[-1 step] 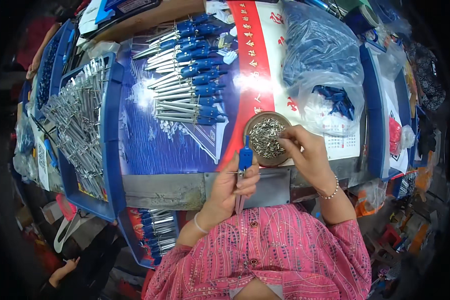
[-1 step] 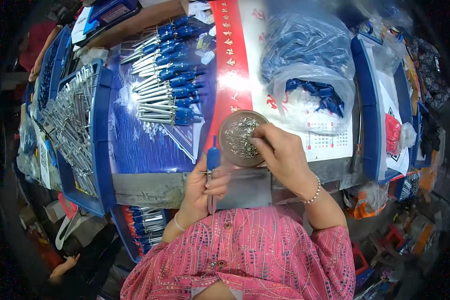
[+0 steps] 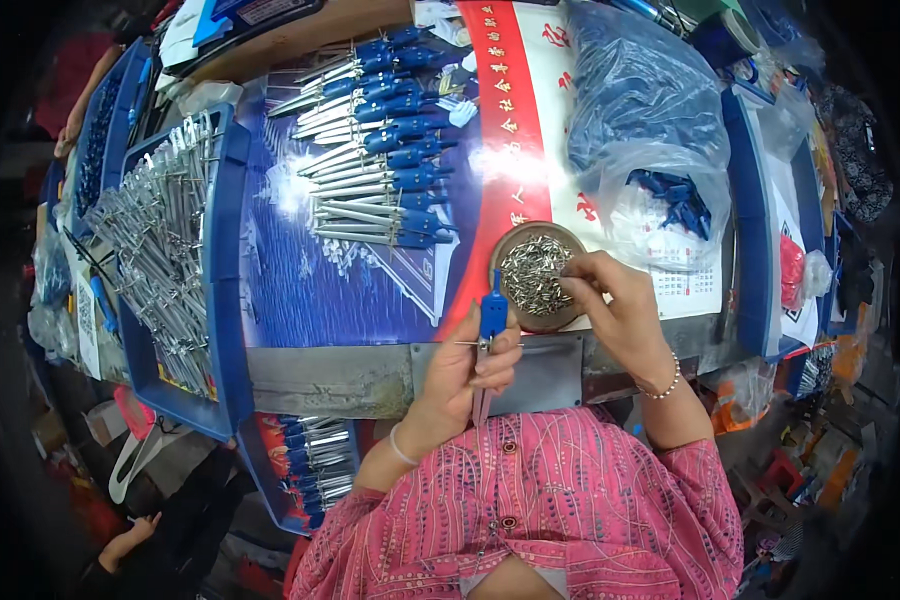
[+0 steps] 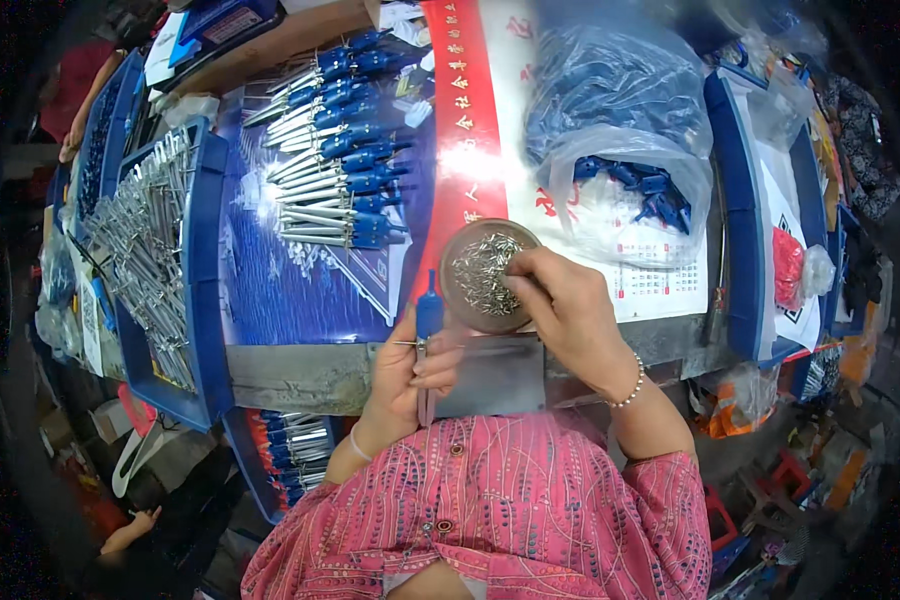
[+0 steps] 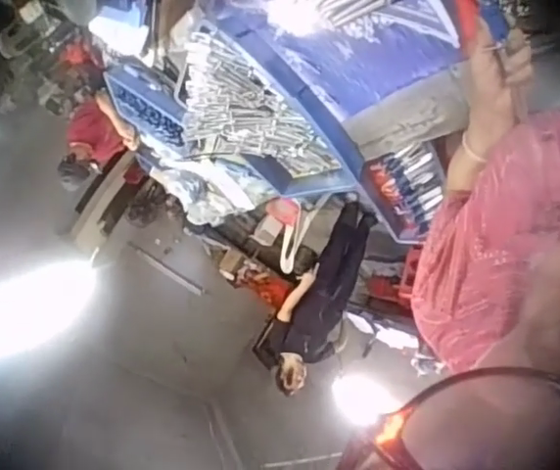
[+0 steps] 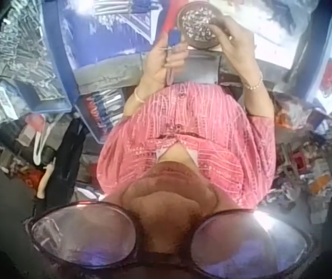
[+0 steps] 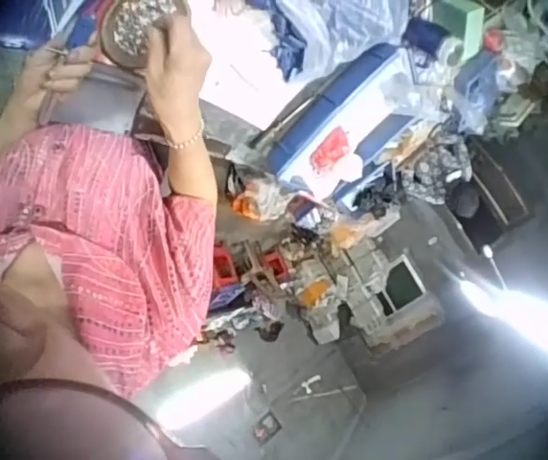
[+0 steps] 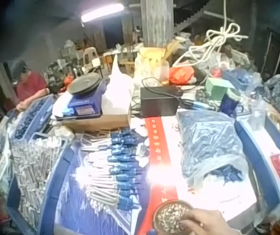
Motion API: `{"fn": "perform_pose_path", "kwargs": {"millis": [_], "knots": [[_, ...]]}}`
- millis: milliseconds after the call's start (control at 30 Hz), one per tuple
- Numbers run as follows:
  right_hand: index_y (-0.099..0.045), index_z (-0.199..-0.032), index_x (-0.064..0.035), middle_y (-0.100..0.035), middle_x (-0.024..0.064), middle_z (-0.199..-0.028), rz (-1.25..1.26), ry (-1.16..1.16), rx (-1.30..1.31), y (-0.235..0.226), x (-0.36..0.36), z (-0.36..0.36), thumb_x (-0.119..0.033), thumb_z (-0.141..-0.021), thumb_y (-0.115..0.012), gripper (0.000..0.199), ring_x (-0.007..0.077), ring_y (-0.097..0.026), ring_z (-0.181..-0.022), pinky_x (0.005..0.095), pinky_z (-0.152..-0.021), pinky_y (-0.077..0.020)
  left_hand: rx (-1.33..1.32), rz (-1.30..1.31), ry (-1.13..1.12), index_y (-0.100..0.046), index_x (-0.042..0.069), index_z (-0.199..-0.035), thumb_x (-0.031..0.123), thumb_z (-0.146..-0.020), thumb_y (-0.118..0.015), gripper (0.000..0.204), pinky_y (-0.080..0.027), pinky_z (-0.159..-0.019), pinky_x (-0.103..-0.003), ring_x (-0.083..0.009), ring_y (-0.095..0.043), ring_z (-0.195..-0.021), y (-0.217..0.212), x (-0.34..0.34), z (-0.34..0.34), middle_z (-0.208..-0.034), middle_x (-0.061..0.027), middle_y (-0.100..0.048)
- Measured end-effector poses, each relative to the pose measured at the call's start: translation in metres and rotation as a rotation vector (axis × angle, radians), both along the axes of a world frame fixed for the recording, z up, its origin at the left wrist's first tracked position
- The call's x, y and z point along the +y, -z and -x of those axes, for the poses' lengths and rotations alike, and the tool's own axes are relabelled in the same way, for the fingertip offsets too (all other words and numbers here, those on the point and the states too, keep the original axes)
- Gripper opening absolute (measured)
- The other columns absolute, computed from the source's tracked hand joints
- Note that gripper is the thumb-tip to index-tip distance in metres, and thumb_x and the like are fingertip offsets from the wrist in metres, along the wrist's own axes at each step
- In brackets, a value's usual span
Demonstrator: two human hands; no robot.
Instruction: Assembling small blue plastic components with metal pins manually at a workstation.
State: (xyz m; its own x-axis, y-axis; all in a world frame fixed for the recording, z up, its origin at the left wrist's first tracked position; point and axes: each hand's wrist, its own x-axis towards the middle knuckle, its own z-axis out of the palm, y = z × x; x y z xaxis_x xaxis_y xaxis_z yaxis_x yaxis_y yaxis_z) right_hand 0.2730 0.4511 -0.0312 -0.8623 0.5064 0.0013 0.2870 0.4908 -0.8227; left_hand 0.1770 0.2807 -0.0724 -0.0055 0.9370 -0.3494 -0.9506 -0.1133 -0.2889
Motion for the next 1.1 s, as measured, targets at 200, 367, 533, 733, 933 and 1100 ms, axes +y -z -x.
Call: {"fn": "perform_pose_path", "kwargs": {"millis": [200,367,533,733,933,1100], "knots": [[-0.057,-0.088,0.0053,-0.06,0.0084,-0.076,0.308,-0.052,0.088,-0.009,-0.007,0.0,0.004,-0.079,-0.055,0.009,0.0136,-0.061,-0.066,0.0222,-0.059,-0.047,-0.041,-0.01,-0.004,-0.046,0.001,-0.098,0.036,-0.09,-0.042,0.036,-0.028,-0.036,-0.016,-0.0053,-0.035,-0.046,0.008,0.003,0.0,-0.071,-0.004,-0.043],[-0.053,-0.089,0.0073,-0.061,0.0099,-0.08,0.407,-0.059,0.139,-0.014,-0.024,-0.004,0.005,-0.081,-0.053,0.008,0.0133,-0.061,-0.069,0.0207,-0.061,-0.0493,-0.081,-0.043,-0.017,-0.044,-0.001,-0.099,0.035,-0.09,-0.041,0.037,-0.028,-0.036,-0.015,-0.0051,-0.036,-0.048,0.006,0.004,-0.001,-0.072,-0.0043,-0.044],[-0.052,-0.083,0.0026,-0.061,0.0141,-0.081,0.208,-0.141,0.27,-0.011,-0.039,0.008,0.002,-0.079,-0.057,0.006,0.0137,-0.058,-0.059,0.0216,-0.052,-0.0466,-0.076,0.049,0.014,-0.047,0.003,-0.099,0.035,-0.089,-0.045,0.033,-0.029,-0.038,-0.017,-0.0059,-0.038,-0.048,0.004,0.001,-0.002,-0.072,-0.0037,-0.049],[-0.058,-0.08,-0.0011,-0.057,0.0104,-0.081,-0.128,-0.159,0.473,0.005,-0.041,0.018,0.003,-0.061,-0.065,0.021,0.0216,-0.058,-0.065,0.0275,-0.053,-0.0471,0.09,0.155,0.028,-0.049,0.006,-0.095,0.032,-0.088,-0.048,0.027,-0.029,-0.04,-0.019,-0.0075,-0.04,-0.049,0.0,-0.003,-0.005,-0.073,-0.0042,-0.053],[-0.058,-0.079,0.0002,-0.054,0.0121,-0.082,-0.172,-0.136,0.519,0.008,-0.043,0.019,0.003,-0.059,-0.065,0.022,0.0214,-0.057,-0.065,0.0275,-0.052,-0.0461,0.236,0.125,0.033,-0.048,0.005,-0.095,0.031,-0.088,-0.048,0.027,-0.029,-0.041,-0.019,-0.0076,-0.04,-0.049,-0.005,-0.003,-0.006,-0.073,-0.004,-0.053],[-0.057,-0.08,0.0005,-0.053,0.0123,-0.081,-0.188,-0.146,0.516,0.007,-0.043,0.018,0.004,-0.06,-0.064,0.022,0.0209,-0.056,-0.064,0.0272,-0.051,-0.0455,0.363,0.058,0.025,-0.047,0.005,-0.097,0.03,-0.086,-0.051,0.028,-0.03,-0.041,-0.019,-0.008,-0.041,-0.05,-0.009,-0.001,-0.004,-0.073,-0.0038,-0.052]]}}
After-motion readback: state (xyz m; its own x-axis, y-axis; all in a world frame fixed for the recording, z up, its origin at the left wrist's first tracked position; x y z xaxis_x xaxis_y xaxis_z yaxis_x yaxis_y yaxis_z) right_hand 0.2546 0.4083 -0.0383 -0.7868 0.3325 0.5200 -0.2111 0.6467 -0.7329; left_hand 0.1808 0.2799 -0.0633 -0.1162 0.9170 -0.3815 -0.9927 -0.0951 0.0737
